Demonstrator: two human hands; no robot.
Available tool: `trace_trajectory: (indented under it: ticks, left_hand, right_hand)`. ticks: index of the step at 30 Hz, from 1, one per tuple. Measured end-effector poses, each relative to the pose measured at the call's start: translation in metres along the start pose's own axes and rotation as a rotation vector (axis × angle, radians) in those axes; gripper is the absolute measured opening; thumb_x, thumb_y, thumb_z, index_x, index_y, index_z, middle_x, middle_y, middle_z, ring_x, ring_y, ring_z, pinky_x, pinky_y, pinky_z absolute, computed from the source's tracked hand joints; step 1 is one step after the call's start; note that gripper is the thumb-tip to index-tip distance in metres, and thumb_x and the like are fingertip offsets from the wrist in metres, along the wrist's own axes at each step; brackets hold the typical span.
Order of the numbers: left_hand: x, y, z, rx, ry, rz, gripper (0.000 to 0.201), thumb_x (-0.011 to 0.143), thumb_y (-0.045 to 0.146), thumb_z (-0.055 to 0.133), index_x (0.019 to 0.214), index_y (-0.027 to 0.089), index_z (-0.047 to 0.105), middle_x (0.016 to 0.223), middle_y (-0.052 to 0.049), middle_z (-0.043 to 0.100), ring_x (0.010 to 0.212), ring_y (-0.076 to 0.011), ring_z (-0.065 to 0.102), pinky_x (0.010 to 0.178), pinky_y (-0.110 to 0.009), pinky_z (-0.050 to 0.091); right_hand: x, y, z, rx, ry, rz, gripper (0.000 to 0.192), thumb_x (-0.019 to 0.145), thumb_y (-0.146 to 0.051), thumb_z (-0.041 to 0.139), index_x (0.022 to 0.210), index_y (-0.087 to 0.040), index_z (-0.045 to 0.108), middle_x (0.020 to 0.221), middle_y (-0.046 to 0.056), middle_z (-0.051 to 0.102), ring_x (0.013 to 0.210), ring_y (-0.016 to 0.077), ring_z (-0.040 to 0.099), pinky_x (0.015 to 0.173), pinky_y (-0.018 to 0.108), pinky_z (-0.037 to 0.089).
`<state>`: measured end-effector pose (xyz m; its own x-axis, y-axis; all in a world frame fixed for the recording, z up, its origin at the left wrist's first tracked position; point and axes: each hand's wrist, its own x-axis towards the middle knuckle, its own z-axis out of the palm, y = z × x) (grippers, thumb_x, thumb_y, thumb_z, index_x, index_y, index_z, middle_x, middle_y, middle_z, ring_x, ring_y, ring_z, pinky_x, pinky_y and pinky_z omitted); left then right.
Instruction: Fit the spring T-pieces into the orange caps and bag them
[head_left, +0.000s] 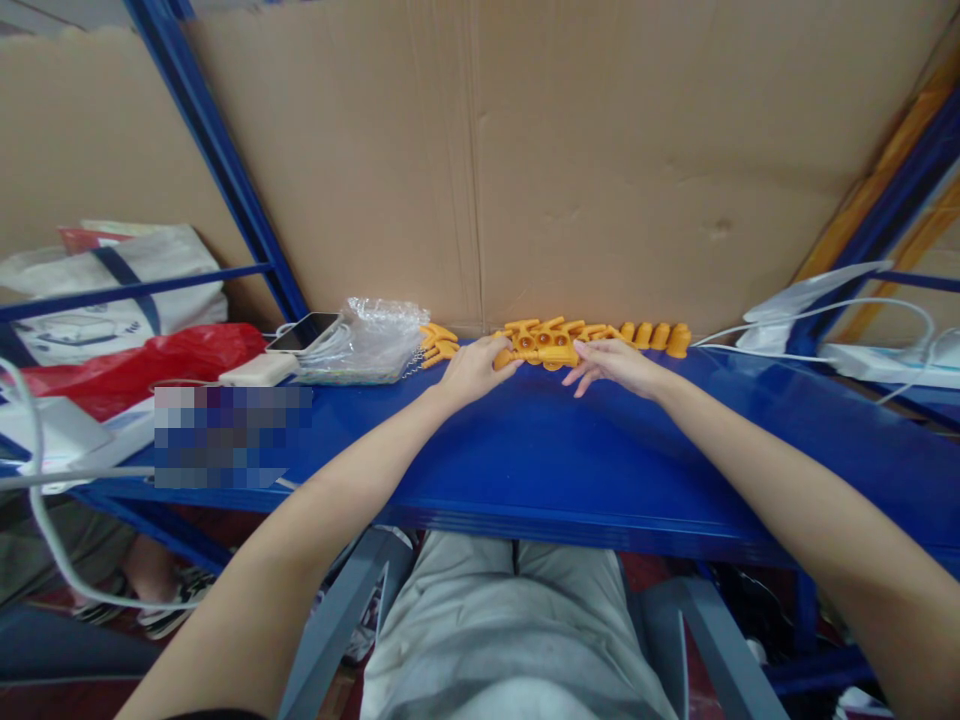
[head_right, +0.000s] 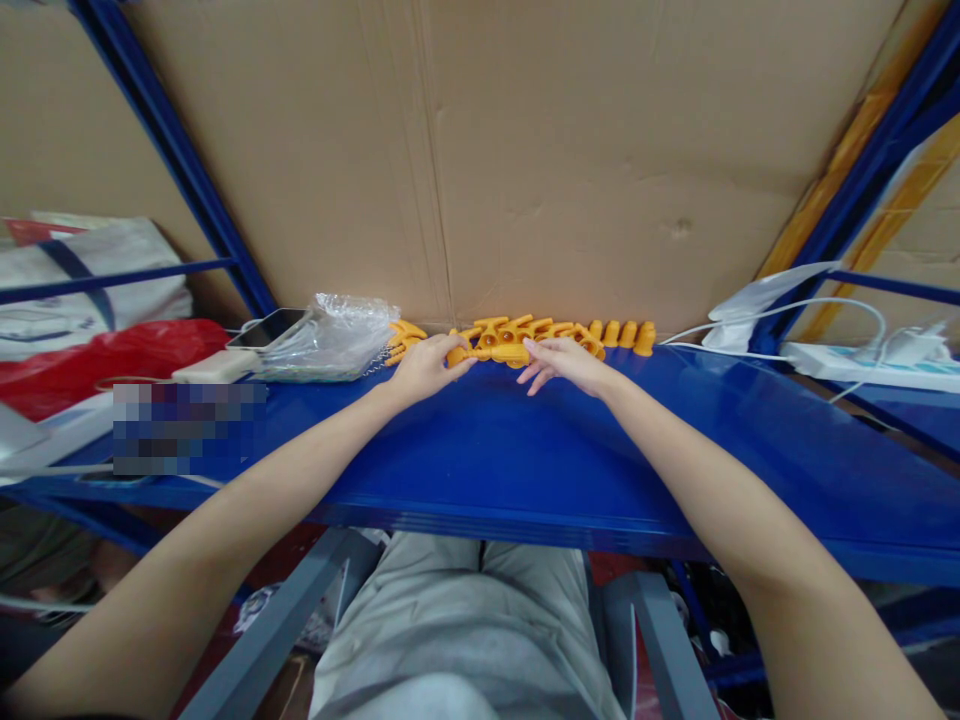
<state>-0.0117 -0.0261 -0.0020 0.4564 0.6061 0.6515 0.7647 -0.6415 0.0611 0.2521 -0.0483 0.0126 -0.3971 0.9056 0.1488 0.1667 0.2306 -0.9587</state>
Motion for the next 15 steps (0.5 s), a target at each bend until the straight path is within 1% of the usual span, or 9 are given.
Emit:
trace_trajectory:
  ticks: [4, 6, 9, 12, 13, 15]
  left_hand:
    - [0.0005, 0.001, -0.0017, 0.011, -0.017, -0.003, 0.021, 0.093, 0.034, 0.065, 0.105, 0.017, 0.069, 0.102, -0.01, 0.075, 0.094, -0.0219, 0.071, 0.082, -0.031, 0.054]
    - [0.001, 0.0005, -0.0026, 0.018, -0.03, -0.002, 0.021, 0.094, 0.034, 0.064, 0.105, 0.017, 0.069, 0.1, -0.01, 0.075, 0.093, -0.0219, 0.071, 0.082, -0.031, 0.054]
    - [0.0016, -0.001, -0.0035, 0.034, -0.045, -0.01, 0.022, 0.095, 0.036, 0.064, 0.105, 0.017, 0.069, 0.099, -0.01, 0.075, 0.093, -0.0227, 0.071, 0.081, -0.032, 0.054]
    - [0.0019, -0.0026, -0.003, 0.044, -0.049, -0.019, 0.025, 0.095, 0.038, 0.063, 0.106, 0.017, 0.069, 0.099, -0.01, 0.075, 0.094, -0.0236, 0.071, 0.082, -0.032, 0.054]
    - [0.0019, -0.0031, -0.0028, 0.047, -0.051, -0.021, 0.025, 0.095, 0.039, 0.063, 0.107, 0.017, 0.069, 0.1, -0.011, 0.075, 0.094, -0.0238, 0.071, 0.082, -0.033, 0.054]
    - [0.002, -0.0039, -0.0024, 0.055, -0.06, -0.028, 0.026, 0.096, 0.039, 0.062, 0.108, 0.017, 0.069, 0.101, -0.011, 0.075, 0.096, -0.0241, 0.071, 0.083, -0.033, 0.054]
  right_hand:
    - [0.0014, -0.0011, 0.0026, -0.032, 0.066, 0.065, 0.046, 0.097, -0.058, 0.057, 0.086, -0.013, 0.064, 0.075, 0.015, 0.076, 0.054, 0.0185, 0.07, 0.051, 0.029, 0.06]
    - [0.0013, -0.0023, 0.0031, -0.06, 0.07, 0.082, 0.047, 0.098, -0.058, 0.055, 0.089, -0.013, 0.066, 0.079, 0.015, 0.077, 0.052, 0.0168, 0.069, 0.051, 0.028, 0.058]
    - [0.0011, -0.0022, 0.0027, -0.119, 0.065, 0.054, 0.044, 0.099, -0.055, 0.055, 0.092, -0.014, 0.069, 0.09, 0.016, 0.078, 0.054, 0.0139, 0.069, 0.051, 0.024, 0.056]
    - [0.0018, 0.0014, 0.0009, -0.161, 0.071, 0.023, 0.03, 0.095, -0.043, 0.066, 0.108, -0.016, 0.068, 0.104, 0.013, 0.078, 0.06, 0.0132, 0.07, 0.054, 0.024, 0.055]
    - [0.0022, 0.0031, 0.0001, -0.159, 0.076, 0.013, 0.031, 0.092, -0.038, 0.071, 0.115, -0.018, 0.066, 0.106, 0.011, 0.078, 0.062, 0.0131, 0.071, 0.055, 0.024, 0.056]
    - [0.0032, 0.0059, -0.0015, -0.137, 0.09, -0.013, 0.042, 0.084, -0.03, 0.079, 0.121, -0.02, 0.061, 0.105, 0.008, 0.077, 0.063, 0.0127, 0.071, 0.058, 0.025, 0.056]
